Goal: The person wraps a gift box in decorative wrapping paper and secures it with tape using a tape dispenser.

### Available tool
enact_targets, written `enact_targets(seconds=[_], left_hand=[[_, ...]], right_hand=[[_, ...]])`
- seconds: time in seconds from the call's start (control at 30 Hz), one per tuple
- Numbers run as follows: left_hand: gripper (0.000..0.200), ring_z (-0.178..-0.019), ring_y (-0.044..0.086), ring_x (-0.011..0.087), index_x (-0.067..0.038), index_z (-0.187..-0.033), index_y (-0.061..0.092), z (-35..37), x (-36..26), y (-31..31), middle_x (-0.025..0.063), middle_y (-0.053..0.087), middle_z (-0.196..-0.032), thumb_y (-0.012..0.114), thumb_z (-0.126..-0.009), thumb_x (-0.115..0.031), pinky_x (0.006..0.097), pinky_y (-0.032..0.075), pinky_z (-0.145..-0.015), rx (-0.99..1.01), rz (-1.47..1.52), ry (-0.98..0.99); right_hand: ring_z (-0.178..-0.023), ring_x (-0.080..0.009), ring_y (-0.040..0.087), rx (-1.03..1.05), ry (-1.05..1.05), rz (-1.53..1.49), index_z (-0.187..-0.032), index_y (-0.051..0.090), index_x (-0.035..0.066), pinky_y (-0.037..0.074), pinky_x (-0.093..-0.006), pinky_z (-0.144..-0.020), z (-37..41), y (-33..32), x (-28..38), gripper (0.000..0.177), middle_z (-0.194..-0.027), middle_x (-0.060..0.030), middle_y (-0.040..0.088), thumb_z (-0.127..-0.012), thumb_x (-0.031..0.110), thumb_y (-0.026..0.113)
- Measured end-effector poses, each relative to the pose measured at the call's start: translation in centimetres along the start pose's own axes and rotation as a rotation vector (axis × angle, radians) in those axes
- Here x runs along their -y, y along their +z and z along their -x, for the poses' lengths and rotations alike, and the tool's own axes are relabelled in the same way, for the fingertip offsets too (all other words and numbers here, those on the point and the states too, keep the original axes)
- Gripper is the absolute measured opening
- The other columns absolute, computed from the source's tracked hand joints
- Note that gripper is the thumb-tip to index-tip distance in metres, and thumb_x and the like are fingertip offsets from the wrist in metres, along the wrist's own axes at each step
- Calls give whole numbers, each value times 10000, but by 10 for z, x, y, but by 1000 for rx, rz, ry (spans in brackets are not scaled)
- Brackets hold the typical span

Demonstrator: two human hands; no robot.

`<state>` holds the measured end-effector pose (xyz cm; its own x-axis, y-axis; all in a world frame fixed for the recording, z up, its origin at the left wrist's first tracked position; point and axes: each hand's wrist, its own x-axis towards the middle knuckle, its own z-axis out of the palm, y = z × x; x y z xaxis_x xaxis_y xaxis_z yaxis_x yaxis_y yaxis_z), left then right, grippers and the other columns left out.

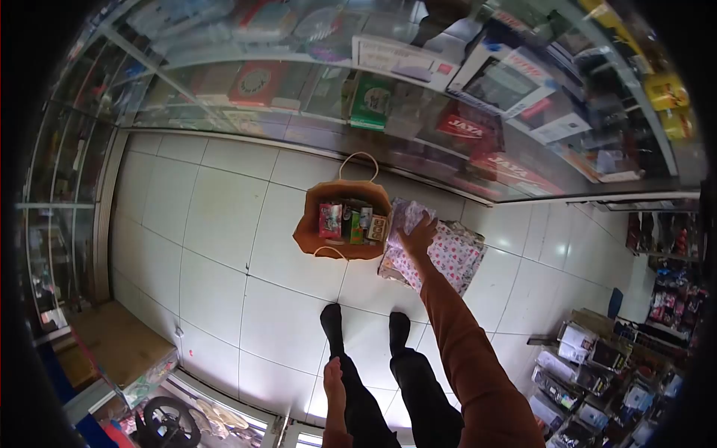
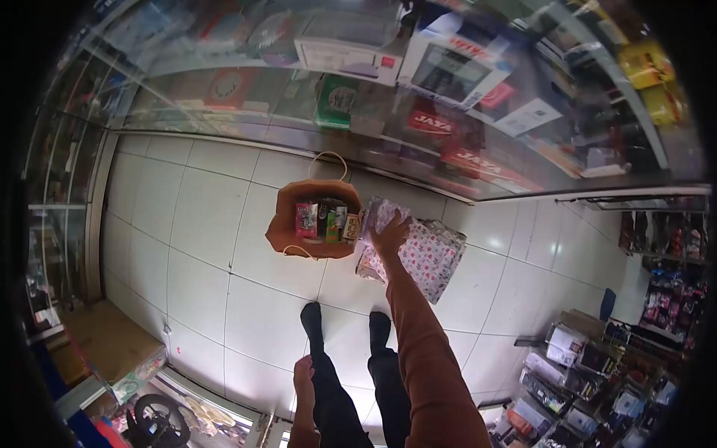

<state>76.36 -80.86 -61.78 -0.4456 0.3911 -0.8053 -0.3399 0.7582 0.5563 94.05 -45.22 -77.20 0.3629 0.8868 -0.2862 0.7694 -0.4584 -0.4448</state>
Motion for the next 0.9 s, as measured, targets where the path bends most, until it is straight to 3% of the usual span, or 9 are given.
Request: enact_targets(seconds=[0.1,0.23,0.4,0.5,0.6,0.73,0.77,0.8,0.9], left_hand=[[328,-1075,537,149,-65,-1217,565,0,21,10,46,585,-1150,449,-1001,-284,289,410,-913,-53,-3,-18],[320,-1143,528,178,-28,-1215,555,-3,7,14,79,579,-1209,473,-993,-243,304,398,-975,-87,34,26],[266,-1221,465,282,-32,-1160,527,-12,-29,15,133,505,-1290,524,-895,-10,408,369,-1006,-310,-155,459],[333,-1198,472,298,-30,-1222,495,-18,-45,14,146,515,-1250,534,-892,-16,418,359,-1016,-380,-171,561],[491,-1168,474,304,-39,-1344,403,-14,-56,11,145,514,-1205,548,-874,-19,427,351,-1023,-357,-120,520],[368,-1337,289,407,-54,-1183,521,8,-66,-10,200,365,-1403,618,-830,-88,528,280,-1066,-468,-231,515],[341,-1363,239,431,-67,-1148,542,17,-79,-18,206,322,-1441,632,-823,-110,556,262,-1070,-495,-252,504],[353,-1381,205,440,-91,-1146,551,22,-91,-29,196,303,-1458,659,-814,-151,605,221,-1075,-508,-237,520],[335,-1407,144,428,-154,-1118,627,28,-134,-71,139,288,-1482,709,-806,-243,649,122,-1092,-483,-221,524]], right_hand=[[-1266,-485,268,-16,21,-20,-1415,230,136,360,-645,-931,-13,22,6,964,-1476,-300,95,-669,397,782],[-1297,-500,231,152,-48,69,-1408,278,138,351,-668,-920,-10,25,8,864,-1490,-303,83,-729,447,713],[-1292,-470,263,-115,-527,-132,-1331,365,48,218,-567,-1041,22,-20,22,651,-1436,-313,221,-789,224,681],[-1273,-459,292,-56,-739,-188,-1294,406,45,227,-547,-1039,52,-53,46,593,-1408,-317,264,-789,201,675],[-1263,-454,302,-34,-772,-169,-1245,445,39,245,-529,-1025,83,-52,54,527,-1361,-313,326,-783,169,663],[-1272,-424,301,215,-719,-170,-1266,419,12,219,-526,-1042,149,-55,77,607,-1382,-268,320,-730,154,666],[-1276,-420,294,160,-752,-173,-1241,433,11,227,-532,-1030,173,-57,92,589,-1374,-266,323,-725,163,673],[-1266,-420,298,340,-680,-181,-1217,452,39,238,-536,-1016,191,-64,109,550,-1345,-258,347,-732,174,674],[-1204,-396,339,420,-909,-192,-1204,485,114,272,-523,-992,239,-80,178,530,-1310,-206,387,-721,180,690]])
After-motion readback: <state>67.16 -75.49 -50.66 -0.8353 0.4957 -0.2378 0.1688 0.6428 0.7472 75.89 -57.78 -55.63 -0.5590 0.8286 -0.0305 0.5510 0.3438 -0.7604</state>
